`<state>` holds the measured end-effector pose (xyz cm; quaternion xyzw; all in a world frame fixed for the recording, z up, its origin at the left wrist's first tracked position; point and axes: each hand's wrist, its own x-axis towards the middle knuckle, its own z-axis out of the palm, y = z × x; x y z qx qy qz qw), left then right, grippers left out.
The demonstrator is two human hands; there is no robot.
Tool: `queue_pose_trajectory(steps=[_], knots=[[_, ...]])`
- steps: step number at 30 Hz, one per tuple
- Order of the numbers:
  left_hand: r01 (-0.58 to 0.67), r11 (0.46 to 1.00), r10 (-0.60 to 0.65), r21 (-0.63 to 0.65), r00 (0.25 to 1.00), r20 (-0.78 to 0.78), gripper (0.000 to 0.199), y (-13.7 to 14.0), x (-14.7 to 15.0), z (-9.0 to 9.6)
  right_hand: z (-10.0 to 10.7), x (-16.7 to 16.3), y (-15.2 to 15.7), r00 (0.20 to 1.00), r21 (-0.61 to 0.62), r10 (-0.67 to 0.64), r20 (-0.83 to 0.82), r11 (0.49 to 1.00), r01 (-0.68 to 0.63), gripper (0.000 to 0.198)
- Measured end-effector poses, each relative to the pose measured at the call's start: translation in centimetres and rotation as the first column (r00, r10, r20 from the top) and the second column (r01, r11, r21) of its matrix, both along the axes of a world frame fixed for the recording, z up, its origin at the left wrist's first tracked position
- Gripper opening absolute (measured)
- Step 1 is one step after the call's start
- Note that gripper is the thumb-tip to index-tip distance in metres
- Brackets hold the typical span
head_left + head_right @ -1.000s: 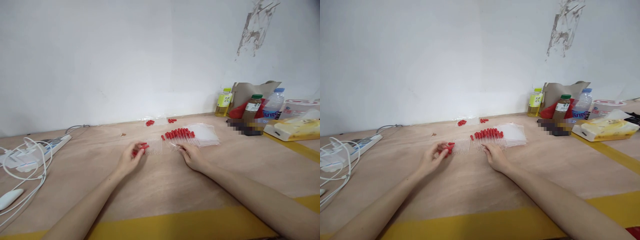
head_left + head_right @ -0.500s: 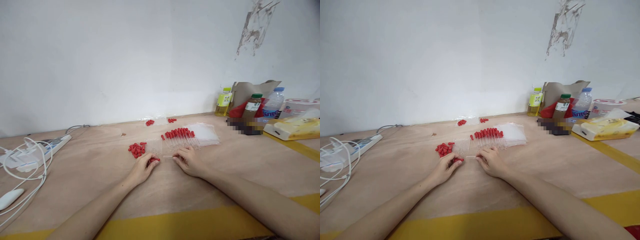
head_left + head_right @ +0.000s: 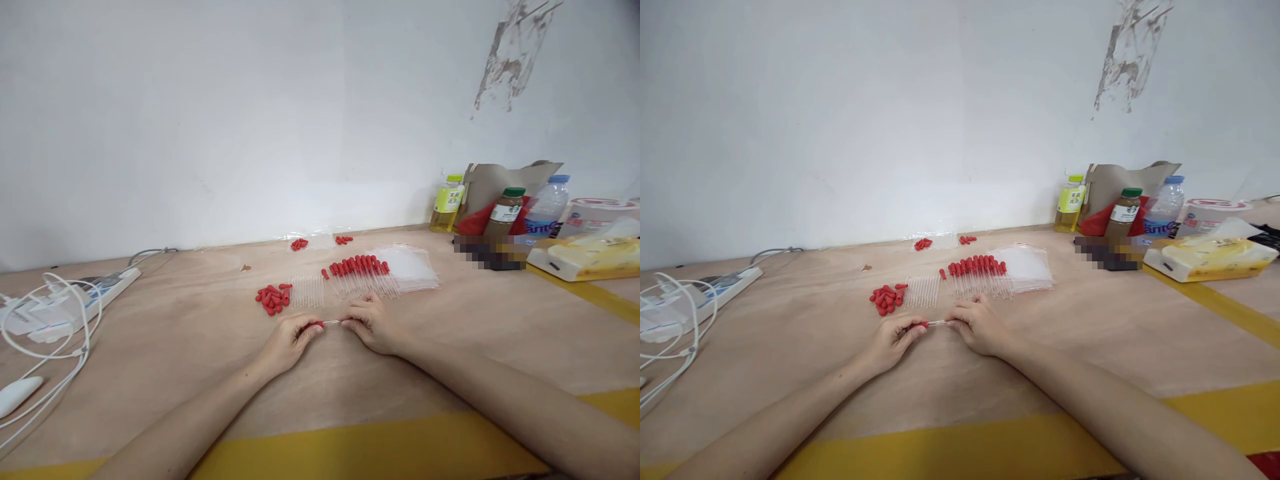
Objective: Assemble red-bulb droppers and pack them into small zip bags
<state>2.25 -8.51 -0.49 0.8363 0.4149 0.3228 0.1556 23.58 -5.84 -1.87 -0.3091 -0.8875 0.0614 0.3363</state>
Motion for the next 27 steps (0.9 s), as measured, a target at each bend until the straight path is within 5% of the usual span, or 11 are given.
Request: queue_pose_trajectory(steps=[11, 21, 27], knots=[[0.036, 0.998, -0.031, 0.051, 0.996, -0.084, 0.021, -0.5, -0.1, 0.1, 0.2, -0.4, -1.0, 0.993, 0.144, -0.078, 0.088, 0.987, 0.065, 0.023], [0.130, 0.989, -0.121, 0.064, 0.985, -0.124, 0.020, -0.5, -0.1, -0.1, 0.4, -1.1, -1.8, 0.989, 0.000, -0.046, 0.142, 0.999, 0.046, 0.024], [0.183, 0.945, -0.140, 0.272, 0.975, -0.170, 0.017, 0.6, -1.4, 0.2, 0.9, -1.2, -1.9, 0.994, 0.023, 0.010, 0.112, 1.000, -0.013, 0.025]])
